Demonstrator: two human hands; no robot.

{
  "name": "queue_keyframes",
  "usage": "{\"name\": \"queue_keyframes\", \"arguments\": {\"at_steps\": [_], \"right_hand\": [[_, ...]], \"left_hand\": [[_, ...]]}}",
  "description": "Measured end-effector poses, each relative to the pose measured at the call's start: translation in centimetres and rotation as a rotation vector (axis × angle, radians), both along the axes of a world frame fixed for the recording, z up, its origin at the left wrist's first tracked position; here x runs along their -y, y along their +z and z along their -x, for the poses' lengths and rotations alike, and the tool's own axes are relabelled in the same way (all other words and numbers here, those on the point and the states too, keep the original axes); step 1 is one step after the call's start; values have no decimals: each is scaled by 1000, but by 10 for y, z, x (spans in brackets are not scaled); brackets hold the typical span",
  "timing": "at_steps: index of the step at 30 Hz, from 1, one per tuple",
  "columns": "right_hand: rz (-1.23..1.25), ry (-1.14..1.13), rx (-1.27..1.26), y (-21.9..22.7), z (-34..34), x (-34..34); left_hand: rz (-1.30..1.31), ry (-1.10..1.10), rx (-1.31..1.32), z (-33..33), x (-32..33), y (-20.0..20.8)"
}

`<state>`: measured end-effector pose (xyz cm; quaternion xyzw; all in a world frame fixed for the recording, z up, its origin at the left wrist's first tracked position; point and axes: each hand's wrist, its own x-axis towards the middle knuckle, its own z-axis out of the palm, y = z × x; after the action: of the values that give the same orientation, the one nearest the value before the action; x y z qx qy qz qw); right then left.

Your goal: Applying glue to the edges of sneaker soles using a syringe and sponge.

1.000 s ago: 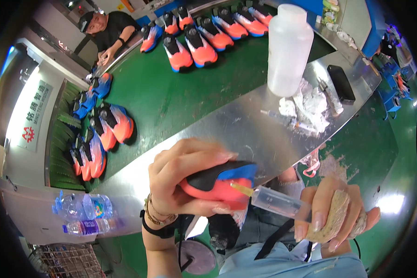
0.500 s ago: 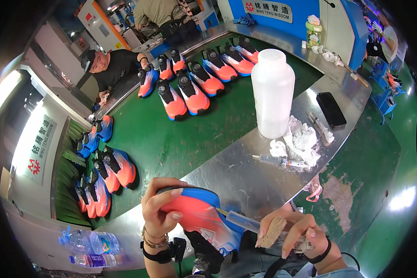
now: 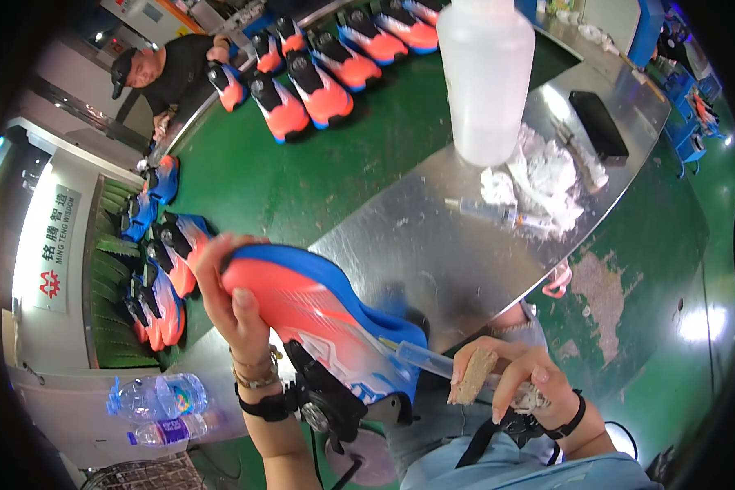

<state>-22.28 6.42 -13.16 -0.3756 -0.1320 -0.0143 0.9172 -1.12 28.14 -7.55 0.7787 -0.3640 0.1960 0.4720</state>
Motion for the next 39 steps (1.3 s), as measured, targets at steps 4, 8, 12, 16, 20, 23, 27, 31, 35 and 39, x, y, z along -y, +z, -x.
{"name": "queue_keyframes", "arguments": {"at_steps": [4, 8, 12, 16, 20, 23, 27, 31, 35, 39], "right_hand": [[46, -5, -26, -4, 5, 3], [58, -47, 8, -14, 9, 1], [130, -89, 24, -17, 13, 2], [137, -133, 25, -19, 14, 2], [153, -174, 5, -19, 11, -3], [207, -224, 14, -20, 7, -12], [331, -288, 66, -23, -2, -21], [363, -293, 61, -21, -4, -26], [329, -289, 30, -17, -5, -32], [346, -276, 3, -15, 0, -36]], "left_hand": [[20, 30, -2, -13, 1, -7], [16, 104, -49, -15, -8, -13], [-15, 186, -87, -19, -19, -24], [-24, 247, -106, -26, -32, -38], [136, 307, -302, -21, -51, -53], [88, 450, -325, -6, -67, -63], [412, 378, -639, 28, -75, -64], [375, 470, -872, 86, -108, -49], [324, 504, -1214, 146, -128, -43], [328, 457, -1423, 190, -110, -42]]}}
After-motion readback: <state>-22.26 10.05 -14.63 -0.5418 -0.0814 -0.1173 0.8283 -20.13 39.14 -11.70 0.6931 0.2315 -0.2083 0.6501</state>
